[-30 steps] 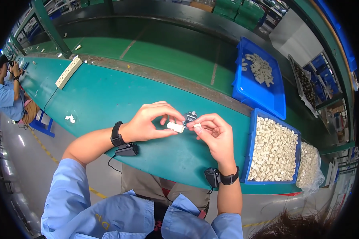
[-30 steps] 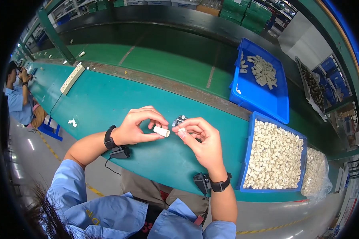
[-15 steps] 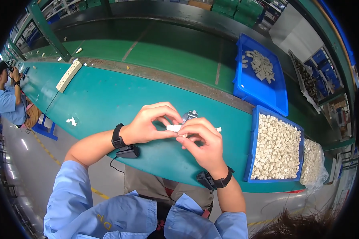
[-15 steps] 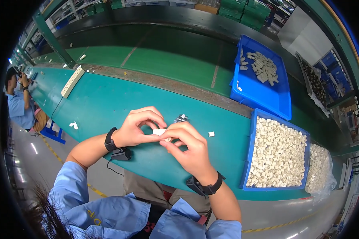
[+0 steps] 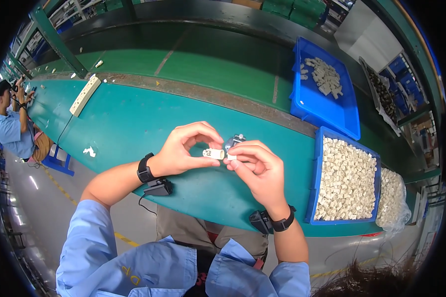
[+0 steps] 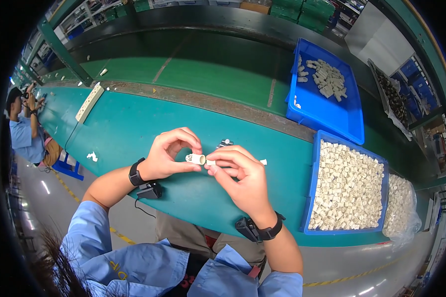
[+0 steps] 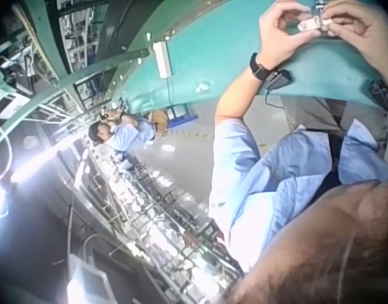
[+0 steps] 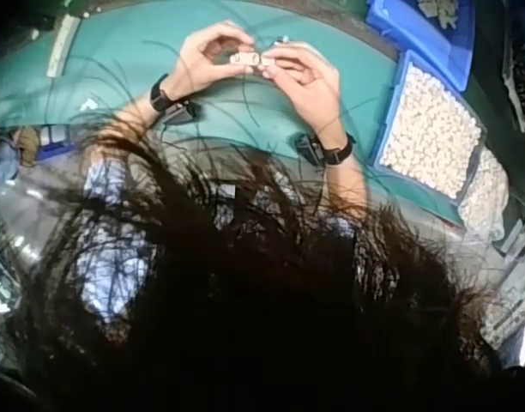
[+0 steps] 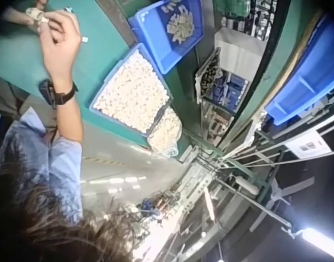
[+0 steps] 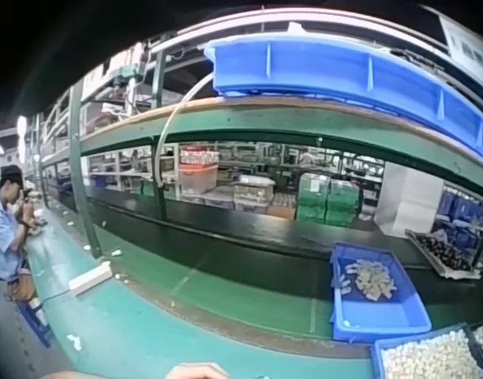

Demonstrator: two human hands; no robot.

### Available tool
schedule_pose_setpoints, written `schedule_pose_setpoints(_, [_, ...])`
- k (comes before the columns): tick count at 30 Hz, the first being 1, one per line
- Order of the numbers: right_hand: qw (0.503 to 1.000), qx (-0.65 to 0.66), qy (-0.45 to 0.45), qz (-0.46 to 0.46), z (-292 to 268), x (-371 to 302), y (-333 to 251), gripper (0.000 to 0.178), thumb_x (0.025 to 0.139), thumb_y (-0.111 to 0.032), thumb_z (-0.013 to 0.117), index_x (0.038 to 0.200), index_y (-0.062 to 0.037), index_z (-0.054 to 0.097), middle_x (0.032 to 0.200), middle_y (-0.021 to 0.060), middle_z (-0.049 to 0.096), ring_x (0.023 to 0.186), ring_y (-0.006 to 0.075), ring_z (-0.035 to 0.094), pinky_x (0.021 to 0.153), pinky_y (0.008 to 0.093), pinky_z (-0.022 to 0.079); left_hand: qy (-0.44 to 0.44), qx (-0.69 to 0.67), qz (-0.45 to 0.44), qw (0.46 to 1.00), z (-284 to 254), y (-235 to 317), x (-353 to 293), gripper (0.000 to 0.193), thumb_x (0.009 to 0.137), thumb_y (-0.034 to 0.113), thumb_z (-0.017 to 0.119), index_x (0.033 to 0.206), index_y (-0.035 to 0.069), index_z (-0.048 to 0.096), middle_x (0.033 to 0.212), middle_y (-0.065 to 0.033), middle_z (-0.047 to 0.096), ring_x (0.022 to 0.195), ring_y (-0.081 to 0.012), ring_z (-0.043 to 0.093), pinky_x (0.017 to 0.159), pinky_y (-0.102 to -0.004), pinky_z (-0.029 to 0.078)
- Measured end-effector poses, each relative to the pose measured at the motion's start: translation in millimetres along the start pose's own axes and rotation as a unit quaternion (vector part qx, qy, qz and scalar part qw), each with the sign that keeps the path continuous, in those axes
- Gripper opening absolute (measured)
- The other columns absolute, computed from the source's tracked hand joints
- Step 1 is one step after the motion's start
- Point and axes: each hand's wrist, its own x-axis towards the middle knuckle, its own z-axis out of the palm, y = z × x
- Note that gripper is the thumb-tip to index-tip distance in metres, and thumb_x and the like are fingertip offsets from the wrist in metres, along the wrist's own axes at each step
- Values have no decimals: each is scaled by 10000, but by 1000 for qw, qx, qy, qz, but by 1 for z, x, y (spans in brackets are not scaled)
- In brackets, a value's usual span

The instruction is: The person picks up two white plastic components from the table and a blue bin, joins them together by hand, and places the assembled unit onto the green workbench, repeating the process several times.

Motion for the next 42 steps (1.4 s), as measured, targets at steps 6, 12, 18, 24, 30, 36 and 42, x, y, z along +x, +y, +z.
schedule_pose_setpoints(6, [996, -72, -36, -27, -5, -1, 3, 248, 858, 143, 746, 1096, 86, 704, 1149, 160, 678, 1048, 225, 730, 905, 303, 655, -3, 38, 7, 999, 3, 5, -3, 462, 774, -25, 893, 1176, 8, 668, 1130, -129, 692, 1014, -212, 710, 878, -352, 591])
schedule_pose_setpoints(12, [998, -60, -14, -8, -2, -2, 4, 256, 842, 156, 755, 1084, 87, 709, 1151, 170, 675, 1032, 222, 732, 902, 305, 655, -9, 65, 34, 997, 2, 5, -3, 460, 773, -20, 894, 1175, 3, 671, 1105, -124, 704, 1002, -211, 716, 868, -342, 588])
schedule_pose_setpoints(18, [998, -54, -22, -26, -3, -2, 6, 231, 836, 170, 751, 1050, 93, 715, 1151, 175, 671, 1033, 228, 729, 902, 314, 659, -10, 101, 50, 994, 2, 9, -1, 454, 767, -17, 896, 1166, -2, 680, 1044, -114, 727, 964, -200, 714, 849, -325, 577])
schedule_pose_setpoints(24, [998, -54, -31, -28, -4, -2, 7, 219, 837, 176, 748, 1038, 94, 720, 1147, 179, 673, 1036, 230, 728, 907, 322, 660, -22, 134, 73, 988, 1, 12, 0, 446, 768, -16, 895, 1161, 0, 685, 1001, -108, 737, 933, -191, 709, 841, -319, 569])
schedule_pose_setpoints(30, [994, -95, -27, -51, -4, -3, 8, 219, 837, 171, 750, 1037, 87, 731, 1103, 180, 690, 1013, 231, 734, 897, 325, 663, -10, 85, 33, 996, 4, 12, -1, 435, 770, -7, 898, 1150, 2, 686, 1012, -111, 734, 931, -190, 710, 826, -312, 576])
schedule_pose_setpoints(36, [988, -138, -27, -62, -1, -3, 9, 173, 841, 162, 752, 994, 82, 740, 1080, 170, 699, 992, 221, 739, 882, 323, 665, -10, 69, 15, 997, 6, 13, -2, 417, 772, -2, 901, 1131, 7, 687, 1013, -111, 735, 935, -189, 713, 811, -311, 582])
schedule_pose_setpoints(42, [998, 11, -58, 38, -4, 0, 14, 343, 803, 157, 789, 1105, 54, 661, 1066, 146, 691, 941, 195, 734, 815, 318, 664, -32, 11, 22, 999, 7, 4, -4, 374, 781, -5, 896, 1087, 13, 682, 1011, -106, 737, 937, -213, 718, 838, -339, 583])
